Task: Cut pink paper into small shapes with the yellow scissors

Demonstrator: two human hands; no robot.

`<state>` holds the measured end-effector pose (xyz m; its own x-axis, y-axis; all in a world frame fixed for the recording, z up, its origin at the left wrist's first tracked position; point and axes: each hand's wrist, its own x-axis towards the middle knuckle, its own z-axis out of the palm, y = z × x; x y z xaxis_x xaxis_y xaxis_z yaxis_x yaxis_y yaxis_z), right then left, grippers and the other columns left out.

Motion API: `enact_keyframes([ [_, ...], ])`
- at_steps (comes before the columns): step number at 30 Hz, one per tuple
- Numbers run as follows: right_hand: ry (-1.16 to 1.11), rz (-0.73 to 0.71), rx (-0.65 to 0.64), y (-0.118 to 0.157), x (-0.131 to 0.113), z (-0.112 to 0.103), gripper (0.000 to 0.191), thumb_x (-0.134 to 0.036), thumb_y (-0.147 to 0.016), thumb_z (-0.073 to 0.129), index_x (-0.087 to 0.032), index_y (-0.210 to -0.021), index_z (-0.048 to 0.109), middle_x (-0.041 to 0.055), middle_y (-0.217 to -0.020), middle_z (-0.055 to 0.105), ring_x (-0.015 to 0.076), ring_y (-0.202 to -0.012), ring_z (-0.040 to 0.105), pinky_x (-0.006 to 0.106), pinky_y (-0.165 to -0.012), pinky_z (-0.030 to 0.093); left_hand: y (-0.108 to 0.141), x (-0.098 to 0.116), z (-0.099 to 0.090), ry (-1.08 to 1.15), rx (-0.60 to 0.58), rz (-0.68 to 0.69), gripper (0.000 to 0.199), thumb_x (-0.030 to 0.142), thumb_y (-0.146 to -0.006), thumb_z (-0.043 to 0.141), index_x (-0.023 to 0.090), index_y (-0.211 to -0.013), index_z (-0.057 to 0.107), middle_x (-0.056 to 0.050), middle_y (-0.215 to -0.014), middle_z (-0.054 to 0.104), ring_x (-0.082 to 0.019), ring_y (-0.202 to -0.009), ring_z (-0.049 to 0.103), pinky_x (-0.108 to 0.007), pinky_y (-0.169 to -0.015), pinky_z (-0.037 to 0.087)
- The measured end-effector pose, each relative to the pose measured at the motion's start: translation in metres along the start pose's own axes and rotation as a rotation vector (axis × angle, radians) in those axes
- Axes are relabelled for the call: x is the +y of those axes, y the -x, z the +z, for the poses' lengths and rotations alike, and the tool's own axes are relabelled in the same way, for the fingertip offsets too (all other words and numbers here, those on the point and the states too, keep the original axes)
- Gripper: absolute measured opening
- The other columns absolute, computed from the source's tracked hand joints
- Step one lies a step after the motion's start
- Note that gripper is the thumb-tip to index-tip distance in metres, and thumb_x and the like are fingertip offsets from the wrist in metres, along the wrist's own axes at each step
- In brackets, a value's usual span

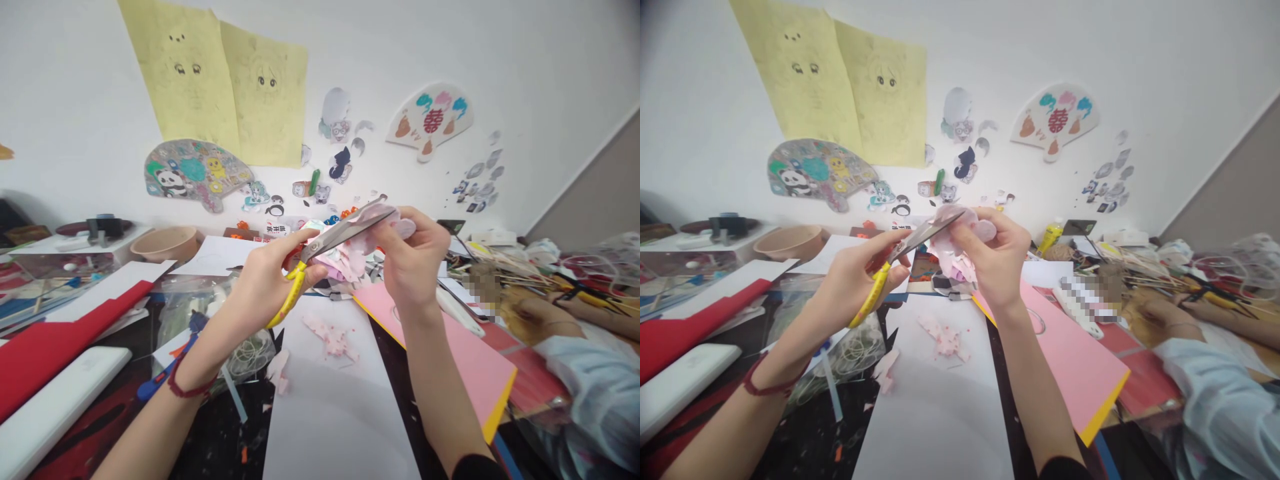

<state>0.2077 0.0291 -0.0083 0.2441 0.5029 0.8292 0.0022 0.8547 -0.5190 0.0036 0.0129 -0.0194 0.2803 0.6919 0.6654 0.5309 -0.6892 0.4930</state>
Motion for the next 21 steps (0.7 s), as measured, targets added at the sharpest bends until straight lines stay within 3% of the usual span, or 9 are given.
enact_keyframes([
  [4, -0.005, 0.03, -0.005, 0.001, -0.001, 0.003, 0.017, -0.038, -0.076, 0.087, -0.025, -0.073, 0.076, -0.0026, -0.067, 0.068, 0.0122, -0.06, 0.06, 0.028, -0.059, 0.054, 0.001, -0.001, 0.003, 0.023, 0.012, 0.006, 0.051, 0.047, -0.091, 0.065, 0.015, -0.13, 0.069, -0.002, -0.079, 0.067, -0.013, -0.063, 0.046, -0.027, -0.061, 0.04],
  [14, -0.034, 0.07, -0.034, 0.006, 0.005, 0.008, 0.024, -0.045, -0.075, 0.087, -0.024, -0.074, 0.076, -0.0033, -0.063, 0.062, 0.0111, -0.057, 0.053, 0.025, -0.05, 0.044, 0.001, -0.003, 0.008, 0.043, 0.056, 0.014, 0.055, 0.052, -0.095, 0.063, 0.011, -0.131, 0.069, 0.0, -0.074, 0.06, -0.012, -0.062, 0.046, -0.026, -0.063, 0.039],
  [21, -0.014, 0.047, -0.02, 0.011, 0.002, 0.012, 0.022, -0.044, -0.078, 0.086, -0.025, -0.076, 0.075, -0.0039, -0.064, 0.063, 0.0104, -0.056, 0.056, 0.026, -0.053, 0.049, 0.003, 0.0, 0.008, 0.08, 0.039, 0.003, 0.061, 0.059, -0.095, 0.063, 0.009, -0.13, 0.068, 0.0, -0.075, 0.06, -0.011, -0.062, 0.043, -0.025, -0.062, 0.036],
])
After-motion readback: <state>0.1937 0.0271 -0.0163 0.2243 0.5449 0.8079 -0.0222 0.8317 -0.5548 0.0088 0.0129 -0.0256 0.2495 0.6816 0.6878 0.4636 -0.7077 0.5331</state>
